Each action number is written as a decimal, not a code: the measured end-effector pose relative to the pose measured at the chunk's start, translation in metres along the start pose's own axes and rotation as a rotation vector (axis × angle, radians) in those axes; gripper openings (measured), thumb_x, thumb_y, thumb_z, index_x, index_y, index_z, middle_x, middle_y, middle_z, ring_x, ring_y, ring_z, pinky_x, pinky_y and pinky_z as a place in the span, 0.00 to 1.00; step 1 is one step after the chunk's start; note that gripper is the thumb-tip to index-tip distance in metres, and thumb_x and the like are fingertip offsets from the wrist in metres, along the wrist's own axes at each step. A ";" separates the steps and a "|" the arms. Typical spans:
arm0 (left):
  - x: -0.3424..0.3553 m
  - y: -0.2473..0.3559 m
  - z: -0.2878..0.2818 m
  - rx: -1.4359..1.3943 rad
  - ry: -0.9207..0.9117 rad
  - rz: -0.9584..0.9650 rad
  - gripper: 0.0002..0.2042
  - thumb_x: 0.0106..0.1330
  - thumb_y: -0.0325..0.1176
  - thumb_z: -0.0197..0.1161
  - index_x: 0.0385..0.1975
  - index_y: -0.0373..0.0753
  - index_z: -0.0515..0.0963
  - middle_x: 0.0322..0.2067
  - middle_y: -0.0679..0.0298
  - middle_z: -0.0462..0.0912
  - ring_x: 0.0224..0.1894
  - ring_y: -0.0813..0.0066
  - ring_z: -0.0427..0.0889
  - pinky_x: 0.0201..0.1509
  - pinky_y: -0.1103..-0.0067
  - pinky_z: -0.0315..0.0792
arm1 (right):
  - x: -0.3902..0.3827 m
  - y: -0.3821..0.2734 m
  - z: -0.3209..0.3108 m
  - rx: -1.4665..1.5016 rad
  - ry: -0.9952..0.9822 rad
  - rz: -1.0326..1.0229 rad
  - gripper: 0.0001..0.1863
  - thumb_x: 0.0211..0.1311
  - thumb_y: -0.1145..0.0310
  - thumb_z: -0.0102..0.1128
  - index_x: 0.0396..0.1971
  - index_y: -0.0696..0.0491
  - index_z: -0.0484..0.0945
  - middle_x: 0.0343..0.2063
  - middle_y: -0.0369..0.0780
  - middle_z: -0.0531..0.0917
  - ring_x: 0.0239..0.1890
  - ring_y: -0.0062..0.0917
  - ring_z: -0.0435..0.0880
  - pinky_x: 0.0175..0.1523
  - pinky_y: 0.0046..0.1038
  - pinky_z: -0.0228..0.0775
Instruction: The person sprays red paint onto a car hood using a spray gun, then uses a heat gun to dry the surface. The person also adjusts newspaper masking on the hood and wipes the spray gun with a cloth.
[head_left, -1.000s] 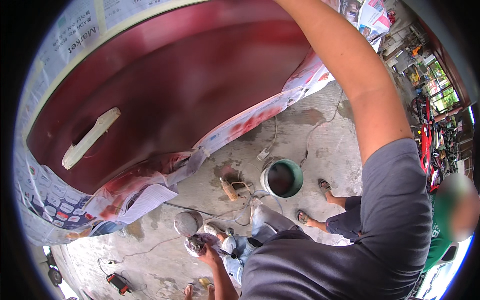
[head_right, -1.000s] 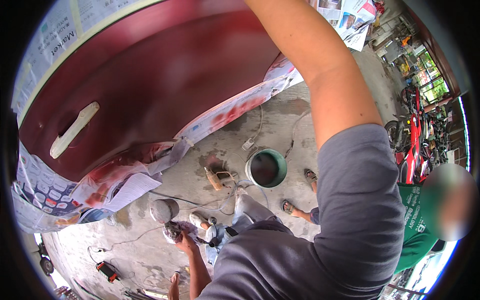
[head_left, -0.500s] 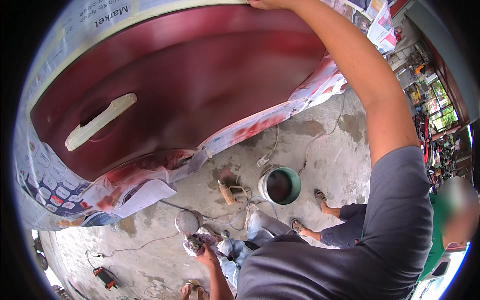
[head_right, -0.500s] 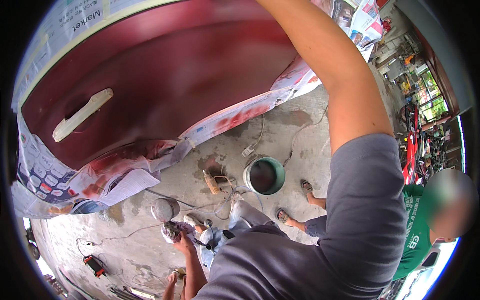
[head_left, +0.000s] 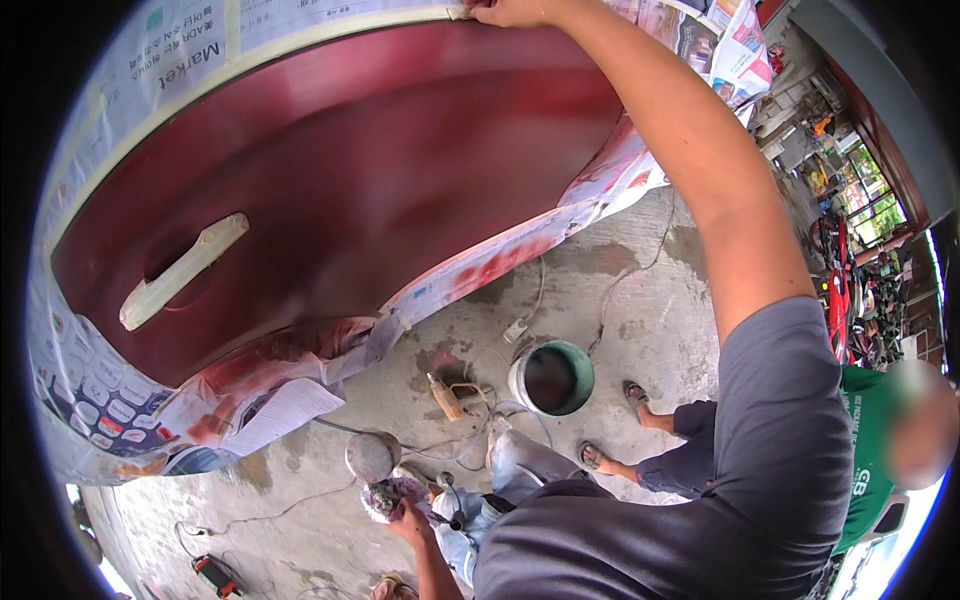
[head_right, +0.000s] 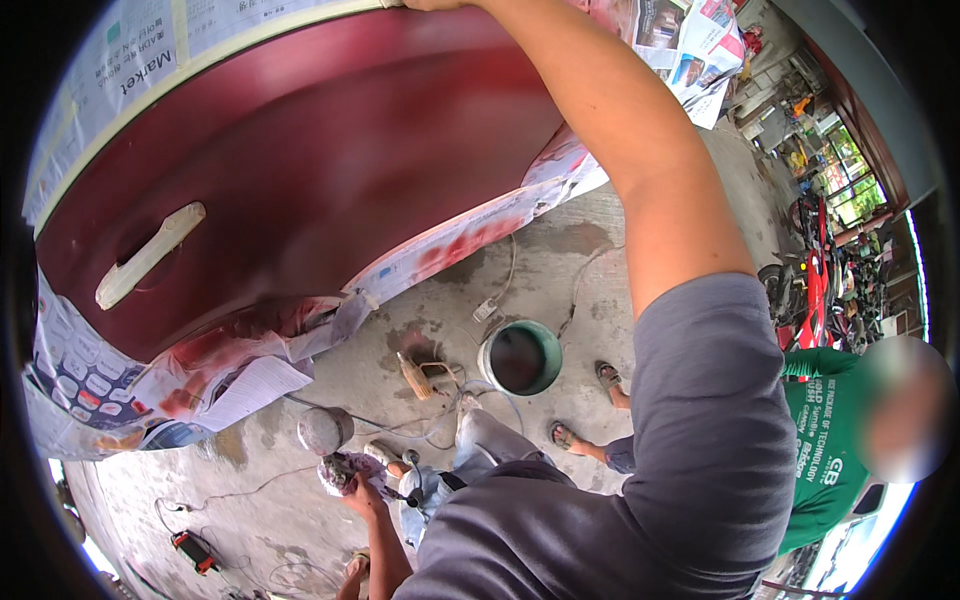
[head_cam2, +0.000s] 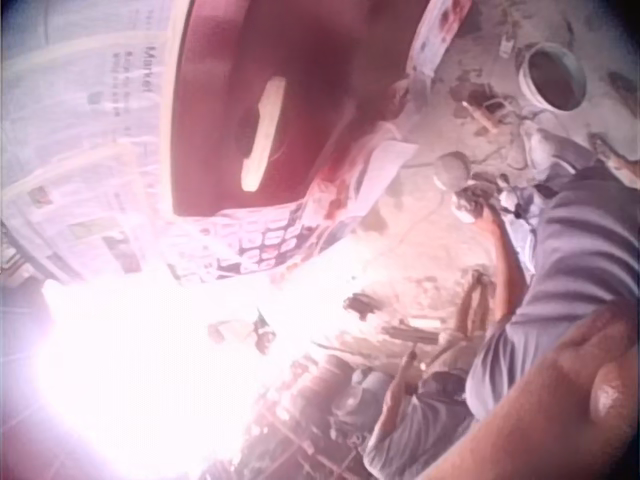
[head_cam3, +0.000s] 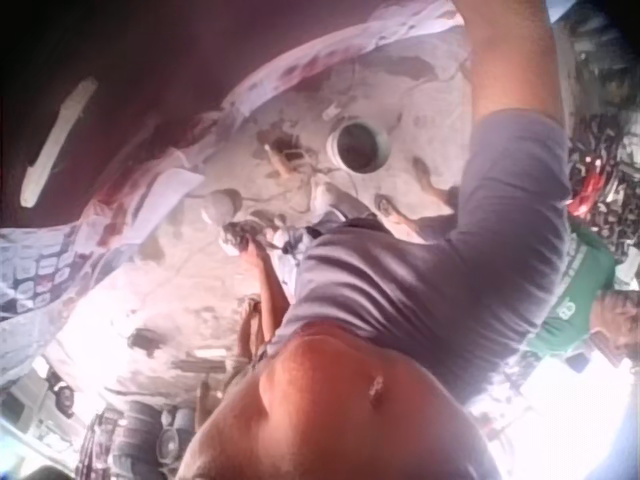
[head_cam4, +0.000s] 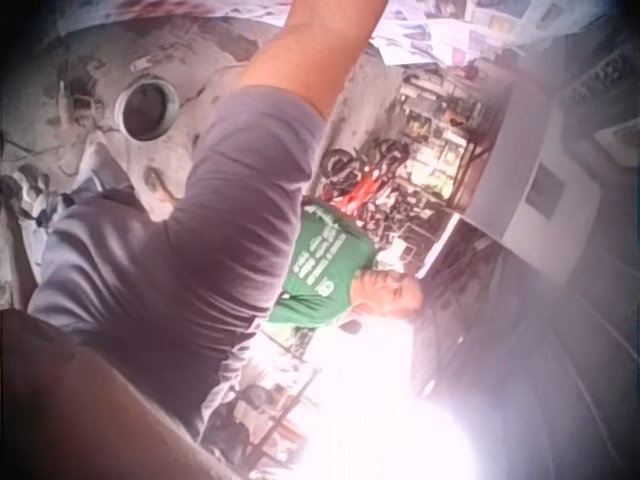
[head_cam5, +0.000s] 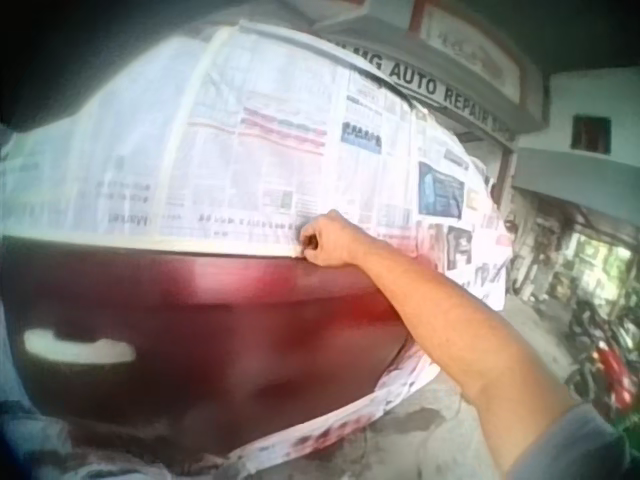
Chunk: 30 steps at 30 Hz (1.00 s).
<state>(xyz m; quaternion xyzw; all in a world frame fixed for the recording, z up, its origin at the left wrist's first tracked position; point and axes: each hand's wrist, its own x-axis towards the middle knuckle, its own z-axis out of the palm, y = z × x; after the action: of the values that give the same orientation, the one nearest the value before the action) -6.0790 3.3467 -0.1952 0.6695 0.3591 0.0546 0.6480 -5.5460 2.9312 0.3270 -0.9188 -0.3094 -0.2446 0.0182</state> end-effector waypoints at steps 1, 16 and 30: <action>0.001 -0.005 -0.003 0.039 -0.026 -0.025 0.17 0.56 0.23 0.59 0.46 0.25 0.75 0.37 0.56 0.83 0.37 0.69 0.82 0.46 0.73 0.77 | 0.000 -0.001 0.002 -0.046 0.019 -0.057 0.10 0.49 0.65 0.66 0.27 0.55 0.84 0.26 0.48 0.85 0.29 0.41 0.85 0.37 0.37 0.77; 0.010 -0.038 -0.001 -0.107 0.032 0.076 0.07 0.58 0.21 0.61 0.36 0.29 0.76 0.33 0.61 0.82 0.33 0.73 0.80 0.38 0.76 0.75 | 0.017 -0.004 0.005 0.010 0.047 -0.135 0.09 0.53 0.64 0.66 0.26 0.55 0.81 0.27 0.48 0.83 0.33 0.44 0.83 0.38 0.39 0.74; -0.003 -0.019 0.006 -0.072 0.047 0.114 0.13 0.56 0.21 0.60 0.41 0.26 0.76 0.36 0.58 0.82 0.34 0.69 0.81 0.41 0.74 0.77 | 0.027 -0.015 -0.004 -0.227 -0.155 -0.435 0.03 0.51 0.72 0.60 0.24 0.54 0.76 0.28 0.45 0.78 0.35 0.45 0.81 0.39 0.42 0.73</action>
<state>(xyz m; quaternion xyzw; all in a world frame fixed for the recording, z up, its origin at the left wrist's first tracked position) -6.0856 3.3384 -0.2128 0.6637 0.3334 0.1199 0.6588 -5.5374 2.9576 0.3411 -0.8427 -0.4708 -0.2048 -0.1618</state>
